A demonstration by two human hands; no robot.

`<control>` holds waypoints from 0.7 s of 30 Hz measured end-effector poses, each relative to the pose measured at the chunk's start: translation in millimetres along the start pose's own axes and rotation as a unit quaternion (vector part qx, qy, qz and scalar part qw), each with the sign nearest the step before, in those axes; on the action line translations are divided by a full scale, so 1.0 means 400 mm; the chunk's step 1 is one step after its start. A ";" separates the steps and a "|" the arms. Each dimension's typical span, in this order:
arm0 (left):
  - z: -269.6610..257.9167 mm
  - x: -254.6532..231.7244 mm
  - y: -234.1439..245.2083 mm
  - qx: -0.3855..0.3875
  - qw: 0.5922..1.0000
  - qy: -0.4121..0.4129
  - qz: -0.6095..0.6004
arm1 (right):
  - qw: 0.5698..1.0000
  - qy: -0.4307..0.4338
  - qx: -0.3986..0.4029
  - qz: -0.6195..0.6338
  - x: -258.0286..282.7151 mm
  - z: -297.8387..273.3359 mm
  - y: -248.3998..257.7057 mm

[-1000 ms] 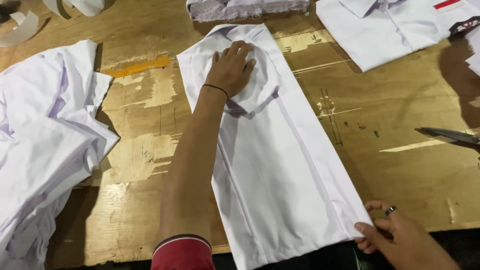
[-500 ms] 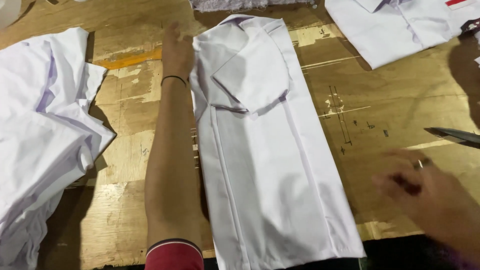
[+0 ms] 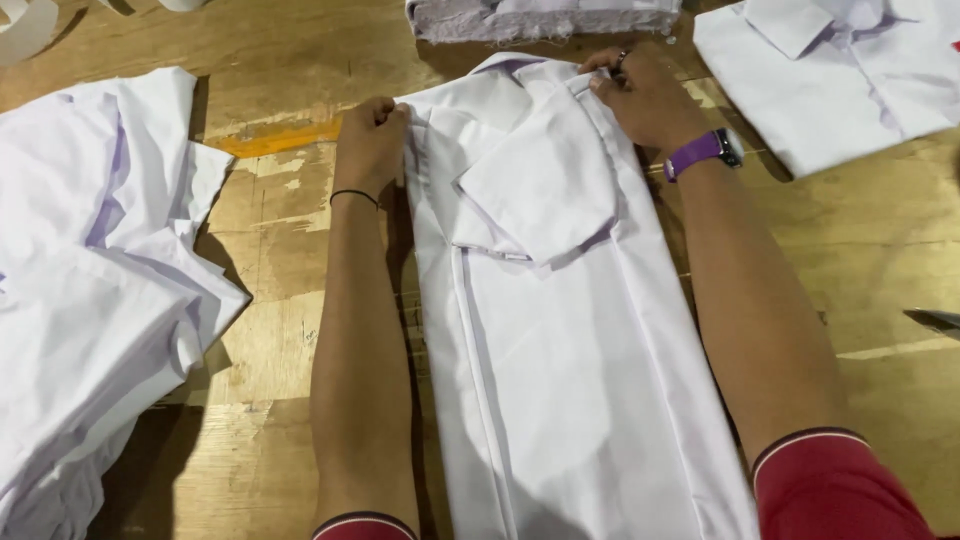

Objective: Neatly folding a white collared shirt on a wooden work surface in a factory setting.

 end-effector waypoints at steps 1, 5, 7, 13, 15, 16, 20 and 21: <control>0.002 0.010 0.001 0.000 1.000 0.004 0.001 | 1.000 -0.001 0.003 0.001 0.006 -0.008 -0.008; 0.012 0.004 0.003 -0.017 1.000 0.005 0.022 | 0.998 -0.040 -0.033 0.030 -0.014 -0.012 -0.012; 0.008 -0.006 0.005 -0.027 0.999 0.008 0.016 | 0.997 -0.037 -0.064 0.027 -0.034 -0.008 -0.013; -0.001 -0.004 0.008 -0.058 0.998 0.033 0.011 | 0.993 -0.008 -0.087 0.080 -0.076 0.000 -0.019; -0.001 -0.007 0.013 -0.051 0.998 0.024 0.007 | 0.991 0.008 -0.082 0.104 -0.076 0.003 -0.020; -0.004 -0.011 0.017 -0.051 0.998 0.025 0.007 | 0.991 0.008 -0.082 0.104 -0.061 -0.002 -0.015; 0.022 0.008 0.015 0.048 0.996 -0.047 -0.055 | 0.994 0.059 -0.059 0.068 -0.034 -0.013 -0.006; 0.038 0.021 0.013 0.079 0.990 -0.082 -0.084 | 0.997 0.051 -0.054 0.031 -0.036 -0.013 -0.007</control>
Point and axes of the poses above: each hand's wrist, its own z-axis towards the middle knuckle, its own y-axis out of the back of the hand, x = y × z, the point moved 1 cm from there along z, towards the middle knuckle, and after that the axes turned 1 degree about -z, right-handed, at the moved point
